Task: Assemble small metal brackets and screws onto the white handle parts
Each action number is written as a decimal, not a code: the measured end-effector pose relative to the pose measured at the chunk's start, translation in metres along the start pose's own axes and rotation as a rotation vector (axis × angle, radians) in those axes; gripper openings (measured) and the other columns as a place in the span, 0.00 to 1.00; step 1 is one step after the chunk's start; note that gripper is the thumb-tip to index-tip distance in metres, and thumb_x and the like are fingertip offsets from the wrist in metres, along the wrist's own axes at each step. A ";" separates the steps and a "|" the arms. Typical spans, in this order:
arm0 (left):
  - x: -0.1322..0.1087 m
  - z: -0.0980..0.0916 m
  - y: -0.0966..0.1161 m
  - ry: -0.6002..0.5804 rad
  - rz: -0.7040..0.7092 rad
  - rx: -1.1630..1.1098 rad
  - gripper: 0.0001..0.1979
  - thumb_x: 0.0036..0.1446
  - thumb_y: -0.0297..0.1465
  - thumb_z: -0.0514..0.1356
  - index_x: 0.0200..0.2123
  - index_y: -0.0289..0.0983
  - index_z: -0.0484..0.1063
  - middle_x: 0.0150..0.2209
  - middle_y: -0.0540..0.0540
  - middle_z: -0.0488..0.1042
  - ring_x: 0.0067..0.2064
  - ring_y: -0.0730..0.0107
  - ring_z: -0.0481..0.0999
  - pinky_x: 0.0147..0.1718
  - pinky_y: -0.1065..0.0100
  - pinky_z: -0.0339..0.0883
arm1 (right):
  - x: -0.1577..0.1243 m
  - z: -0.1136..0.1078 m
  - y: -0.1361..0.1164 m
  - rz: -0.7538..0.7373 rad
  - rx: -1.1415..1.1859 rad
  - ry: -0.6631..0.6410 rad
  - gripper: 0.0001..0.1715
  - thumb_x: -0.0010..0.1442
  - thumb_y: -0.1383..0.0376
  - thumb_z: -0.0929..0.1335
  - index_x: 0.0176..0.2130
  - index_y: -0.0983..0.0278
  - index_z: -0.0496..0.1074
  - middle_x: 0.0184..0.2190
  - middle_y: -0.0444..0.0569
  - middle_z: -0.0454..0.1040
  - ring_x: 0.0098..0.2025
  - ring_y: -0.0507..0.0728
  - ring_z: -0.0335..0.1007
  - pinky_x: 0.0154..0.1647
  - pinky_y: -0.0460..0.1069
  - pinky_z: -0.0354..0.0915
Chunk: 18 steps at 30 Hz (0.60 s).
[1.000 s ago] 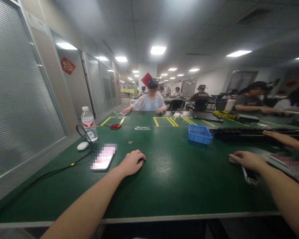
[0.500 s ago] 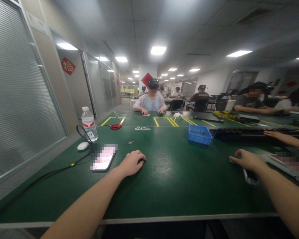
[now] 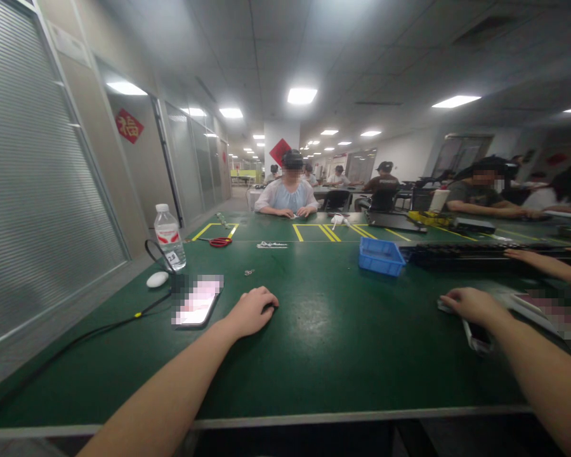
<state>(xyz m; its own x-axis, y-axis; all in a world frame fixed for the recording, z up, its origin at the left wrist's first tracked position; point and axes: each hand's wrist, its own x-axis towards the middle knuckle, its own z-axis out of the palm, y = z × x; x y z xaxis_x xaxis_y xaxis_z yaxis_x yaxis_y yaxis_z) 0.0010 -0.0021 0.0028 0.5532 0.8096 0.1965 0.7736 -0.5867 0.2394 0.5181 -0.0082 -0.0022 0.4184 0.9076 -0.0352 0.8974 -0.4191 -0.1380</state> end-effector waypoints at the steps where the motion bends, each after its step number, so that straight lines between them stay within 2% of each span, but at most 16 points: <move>1: 0.000 0.000 0.000 -0.001 -0.002 0.002 0.11 0.56 0.29 0.52 0.41 0.41 0.71 0.43 0.46 0.69 0.47 0.64 0.68 0.47 0.64 0.62 | -0.001 -0.001 -0.001 0.003 -0.009 -0.001 0.16 0.59 0.59 0.61 0.35 0.64 0.74 0.41 0.56 0.74 0.43 0.62 0.70 0.37 0.51 0.63; 4: 0.000 0.000 0.001 0.001 -0.003 0.008 0.11 0.56 0.29 0.52 0.41 0.41 0.71 0.43 0.46 0.69 0.46 0.64 0.68 0.47 0.64 0.62 | -0.003 -0.002 -0.004 0.021 -0.003 0.041 0.17 0.58 0.57 0.62 0.39 0.66 0.72 0.42 0.58 0.73 0.43 0.63 0.70 0.37 0.50 0.64; 9: 0.000 0.001 -0.001 0.011 0.006 0.004 0.11 0.56 0.29 0.52 0.40 0.41 0.71 0.43 0.47 0.69 0.47 0.64 0.68 0.47 0.64 0.62 | -0.005 -0.002 -0.004 0.024 0.018 0.003 0.13 0.56 0.58 0.64 0.33 0.64 0.73 0.35 0.55 0.74 0.39 0.62 0.70 0.33 0.50 0.63; 13: 0.000 0.002 -0.002 0.013 0.012 -0.003 0.11 0.56 0.29 0.52 0.41 0.41 0.71 0.43 0.47 0.69 0.47 0.65 0.68 0.47 0.64 0.61 | -0.006 -0.004 -0.006 0.035 0.052 0.006 0.12 0.55 0.59 0.65 0.34 0.65 0.73 0.38 0.56 0.74 0.40 0.63 0.70 0.34 0.51 0.63; 18: 0.000 0.004 -0.004 0.017 0.021 -0.001 0.11 0.56 0.29 0.52 0.40 0.42 0.71 0.42 0.47 0.69 0.46 0.65 0.68 0.47 0.64 0.61 | -0.004 -0.005 -0.011 0.016 0.133 0.105 0.14 0.52 0.70 0.65 0.41 0.67 0.72 0.42 0.57 0.73 0.42 0.61 0.70 0.37 0.48 0.64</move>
<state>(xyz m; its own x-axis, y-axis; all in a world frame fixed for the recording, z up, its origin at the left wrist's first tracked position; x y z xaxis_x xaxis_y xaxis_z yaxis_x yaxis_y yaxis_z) -0.0005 0.0001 -0.0016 0.5640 0.7965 0.2180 0.7614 -0.6038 0.2361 0.5072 -0.0071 0.0043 0.4507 0.8903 0.0647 0.8672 -0.4195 -0.2681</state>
